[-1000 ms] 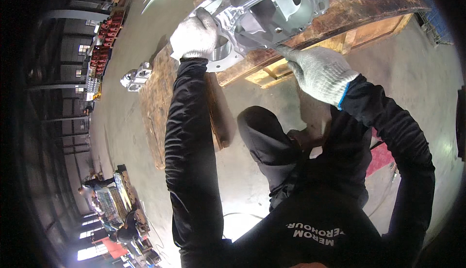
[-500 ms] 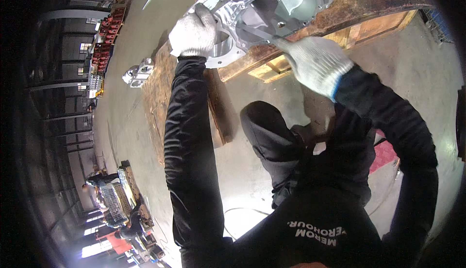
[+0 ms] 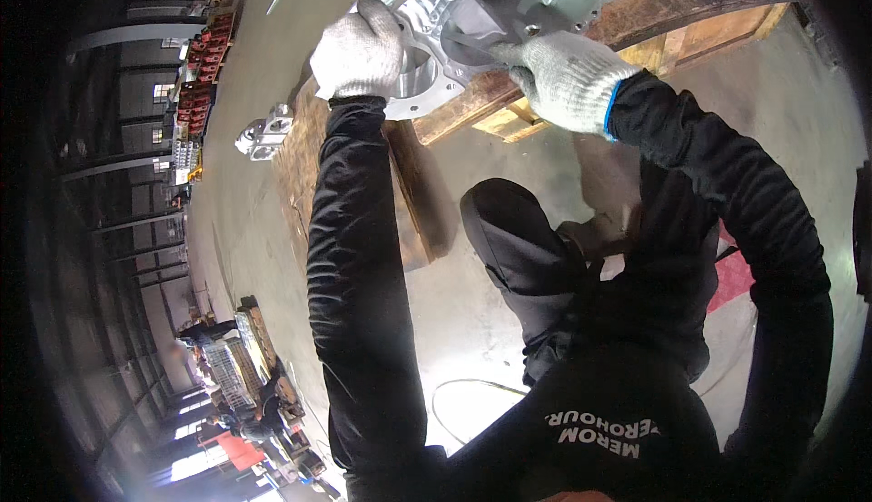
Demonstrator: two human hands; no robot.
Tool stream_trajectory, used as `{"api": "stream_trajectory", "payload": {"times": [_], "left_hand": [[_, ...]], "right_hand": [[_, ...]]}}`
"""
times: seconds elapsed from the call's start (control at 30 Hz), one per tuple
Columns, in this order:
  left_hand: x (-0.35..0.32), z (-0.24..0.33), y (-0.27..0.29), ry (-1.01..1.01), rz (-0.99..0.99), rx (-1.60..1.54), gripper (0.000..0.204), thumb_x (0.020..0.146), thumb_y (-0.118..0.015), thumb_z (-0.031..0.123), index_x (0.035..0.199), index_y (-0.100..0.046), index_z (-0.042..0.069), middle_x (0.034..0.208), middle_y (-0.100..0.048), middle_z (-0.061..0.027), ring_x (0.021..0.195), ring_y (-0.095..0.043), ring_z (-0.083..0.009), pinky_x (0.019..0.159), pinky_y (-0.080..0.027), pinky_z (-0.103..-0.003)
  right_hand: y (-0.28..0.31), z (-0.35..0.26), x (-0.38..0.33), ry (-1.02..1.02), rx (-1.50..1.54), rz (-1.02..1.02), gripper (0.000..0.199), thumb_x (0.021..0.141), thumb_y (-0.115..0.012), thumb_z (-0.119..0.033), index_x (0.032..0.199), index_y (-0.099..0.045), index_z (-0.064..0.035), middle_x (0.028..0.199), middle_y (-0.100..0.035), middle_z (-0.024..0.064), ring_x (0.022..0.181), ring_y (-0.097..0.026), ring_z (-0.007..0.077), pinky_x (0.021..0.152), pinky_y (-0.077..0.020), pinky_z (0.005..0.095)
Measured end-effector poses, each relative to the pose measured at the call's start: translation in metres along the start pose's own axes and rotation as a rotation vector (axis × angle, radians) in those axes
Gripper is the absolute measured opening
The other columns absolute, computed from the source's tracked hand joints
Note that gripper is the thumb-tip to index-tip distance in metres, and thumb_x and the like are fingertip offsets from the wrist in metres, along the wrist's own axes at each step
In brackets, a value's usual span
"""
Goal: The person deburrs and cleans a large machined metal part on a wooden workbench. They use a metal file to smooth edges and a hammer to tap the part, then wipe surfaces with a cloth. The part is rotated and repositioned multiple times to access different areas.
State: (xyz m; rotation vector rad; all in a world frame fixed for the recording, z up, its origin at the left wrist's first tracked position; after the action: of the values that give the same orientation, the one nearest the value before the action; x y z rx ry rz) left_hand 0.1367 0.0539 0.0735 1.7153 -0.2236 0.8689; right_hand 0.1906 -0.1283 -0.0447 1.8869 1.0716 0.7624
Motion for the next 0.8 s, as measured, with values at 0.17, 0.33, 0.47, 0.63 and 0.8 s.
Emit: {"api": "stream_trajectory", "payload": {"times": [0.17, 0.33, 0.47, 0.63, 0.8], "left_hand": [[-0.009, -0.019, 0.016, 0.15, -0.13, 0.088, 0.054, 0.101, -0.046, 0.044, 0.082, -0.074, 0.002, 0.077, -0.07, -0.0263, 0.076, -0.07, -0.0464, 0.073, -0.057, -0.052], [0.009, 0.003, -0.012, 0.131, -0.213, -0.005, 0.052, 0.102, -0.045, 0.044, 0.091, -0.074, 0.003, 0.084, -0.071, -0.0264, 0.082, -0.071, -0.0473, 0.074, -0.058, -0.053], [-0.007, -0.019, 0.012, 0.131, -0.165, 0.119, 0.049, 0.102, -0.044, 0.042, 0.092, -0.073, 0.004, 0.084, -0.071, -0.0258, 0.082, -0.071, -0.0468, 0.074, -0.057, -0.053], [0.005, -0.001, -0.002, 0.098, -0.139, 0.009, 0.048, 0.101, -0.047, 0.041, 0.082, -0.071, 0.003, 0.075, -0.069, -0.025, 0.074, -0.069, -0.0452, 0.069, -0.057, -0.051], [-0.01, -0.012, 0.018, 0.032, 0.064, 0.058, 0.053, 0.099, -0.054, 0.038, 0.063, -0.069, 0.002, 0.059, -0.064, -0.023, 0.055, -0.067, -0.0424, 0.055, -0.056, -0.049]], "right_hand": [[0.01, -0.005, -0.041, 0.073, 0.288, -0.036, 0.036, 0.105, -0.052, -0.019, 0.137, -0.063, -0.0064, 0.087, -0.07, 0.0193, 0.077, -0.071, 0.023, 0.072, -0.0571, 0.0384], [-0.01, 0.019, 0.007, -0.008, 0.198, -0.063, 0.033, 0.104, -0.056, -0.026, 0.118, -0.066, 0.0009, 0.09, -0.067, 0.0218, 0.08, -0.067, 0.0311, 0.077, -0.0529, 0.0447], [0.017, -0.004, -0.031, 0.049, 0.489, -0.093, 0.036, 0.105, -0.057, -0.02, 0.135, -0.062, -0.0005, 0.1, -0.071, 0.0191, 0.088, -0.068, 0.0222, 0.084, -0.0539, 0.0352], [-0.018, 0.015, 0.0, 0.037, 0.281, -0.13, 0.044, 0.107, -0.055, -0.034, 0.138, -0.06, -0.0022, 0.109, -0.067, 0.0187, 0.096, -0.066, 0.024, 0.089, -0.0545, 0.0361], [-0.015, 0.013, -0.023, -0.136, 0.781, -0.319, 0.037, 0.11, -0.046, -0.036, 0.121, -0.067, -0.0067, 0.065, -0.059, 0.0013, 0.042, -0.05, 0.0087, 0.037, -0.0435, 0.0261]]}}
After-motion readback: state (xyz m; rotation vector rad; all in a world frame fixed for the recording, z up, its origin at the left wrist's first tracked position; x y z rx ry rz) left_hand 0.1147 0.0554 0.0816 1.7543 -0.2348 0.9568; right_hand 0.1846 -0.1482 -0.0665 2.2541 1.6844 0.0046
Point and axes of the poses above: each hand's wrist, its own x-axis towards the middle knuckle, its own y-axis out of the back of the hand, z = x × y, the point moved 9 cm from there along x, towards the middle knuckle
